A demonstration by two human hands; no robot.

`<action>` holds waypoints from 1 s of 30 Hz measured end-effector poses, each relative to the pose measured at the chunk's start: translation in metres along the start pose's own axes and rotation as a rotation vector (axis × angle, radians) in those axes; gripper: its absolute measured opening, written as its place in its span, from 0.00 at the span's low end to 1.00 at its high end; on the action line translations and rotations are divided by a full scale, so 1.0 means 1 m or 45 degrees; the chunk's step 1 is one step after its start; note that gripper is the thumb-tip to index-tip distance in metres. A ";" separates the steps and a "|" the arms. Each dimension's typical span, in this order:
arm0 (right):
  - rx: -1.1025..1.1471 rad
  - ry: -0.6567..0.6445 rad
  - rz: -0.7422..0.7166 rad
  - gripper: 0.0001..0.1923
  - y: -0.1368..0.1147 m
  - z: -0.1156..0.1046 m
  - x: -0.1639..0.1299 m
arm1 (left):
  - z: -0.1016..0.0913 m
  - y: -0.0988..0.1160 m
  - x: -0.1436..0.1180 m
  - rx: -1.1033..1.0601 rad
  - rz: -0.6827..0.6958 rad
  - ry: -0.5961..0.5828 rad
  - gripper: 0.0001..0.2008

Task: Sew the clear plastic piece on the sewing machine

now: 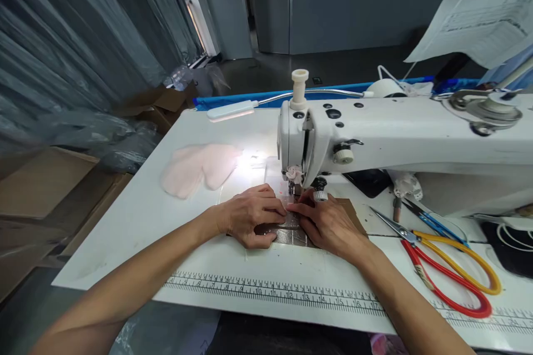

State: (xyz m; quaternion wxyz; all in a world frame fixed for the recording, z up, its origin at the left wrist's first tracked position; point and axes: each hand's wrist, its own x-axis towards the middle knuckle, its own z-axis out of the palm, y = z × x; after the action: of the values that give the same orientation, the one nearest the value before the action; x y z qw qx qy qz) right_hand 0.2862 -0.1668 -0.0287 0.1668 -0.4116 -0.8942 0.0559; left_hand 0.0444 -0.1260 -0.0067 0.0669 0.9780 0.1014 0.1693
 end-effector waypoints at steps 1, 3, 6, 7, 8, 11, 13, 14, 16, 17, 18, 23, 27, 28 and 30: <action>-0.025 -0.011 0.006 0.19 0.000 0.000 0.000 | 0.000 0.000 -0.001 0.000 -0.008 0.004 0.12; -0.082 -0.014 0.031 0.20 0.000 0.001 0.001 | 0.000 0.000 -0.002 0.002 -0.022 0.001 0.13; -0.141 -0.009 0.069 0.20 -0.001 0.003 0.002 | -0.001 -0.001 -0.002 0.009 -0.040 -0.030 0.14; -0.150 -0.006 0.077 0.20 -0.001 0.004 0.002 | -0.001 -0.001 -0.002 0.014 -0.049 -0.044 0.14; -0.159 -0.002 0.085 0.21 -0.001 0.004 0.002 | -0.002 -0.001 -0.002 0.023 -0.062 -0.057 0.14; -0.186 0.006 0.107 0.22 -0.001 0.005 0.002 | -0.001 -0.001 -0.002 0.051 -0.089 -0.074 0.14; -0.180 0.011 0.112 0.22 0.000 0.004 0.001 | -0.001 -0.001 -0.002 0.061 -0.090 -0.072 0.15; -0.173 0.013 0.105 0.22 0.000 0.003 0.001 | 0.000 -0.001 -0.002 0.061 -0.087 -0.070 0.15; -0.162 0.018 0.082 0.22 -0.001 0.002 0.000 | 0.000 -0.001 -0.002 0.061 -0.088 -0.062 0.15; -0.162 0.019 0.071 0.22 -0.001 0.001 0.000 | 0.001 0.000 -0.002 0.062 -0.091 -0.055 0.15; -0.165 0.019 0.066 0.22 -0.002 0.001 0.000 | 0.001 0.000 -0.002 0.066 -0.094 -0.049 0.15; -0.200 0.031 0.097 0.22 -0.007 0.002 0.002 | 0.003 0.000 -0.001 0.086 -0.119 -0.037 0.15; -0.196 0.044 0.087 0.21 -0.007 0.005 0.003 | 0.001 -0.001 -0.001 0.076 -0.132 -0.067 0.17; -0.189 0.048 0.085 0.21 -0.006 0.005 0.002 | 0.000 -0.001 -0.001 0.076 -0.139 -0.076 0.17; -0.171 0.054 0.081 0.21 -0.006 0.004 0.001 | -0.001 0.000 -0.001 0.082 -0.164 -0.089 0.18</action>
State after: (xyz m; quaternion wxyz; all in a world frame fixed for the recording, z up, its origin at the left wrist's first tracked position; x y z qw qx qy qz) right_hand 0.2795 -0.1695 -0.0311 0.1557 -0.4512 -0.8787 -0.0076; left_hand 0.0436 -0.1258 -0.0064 0.0498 0.9765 0.1671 0.1271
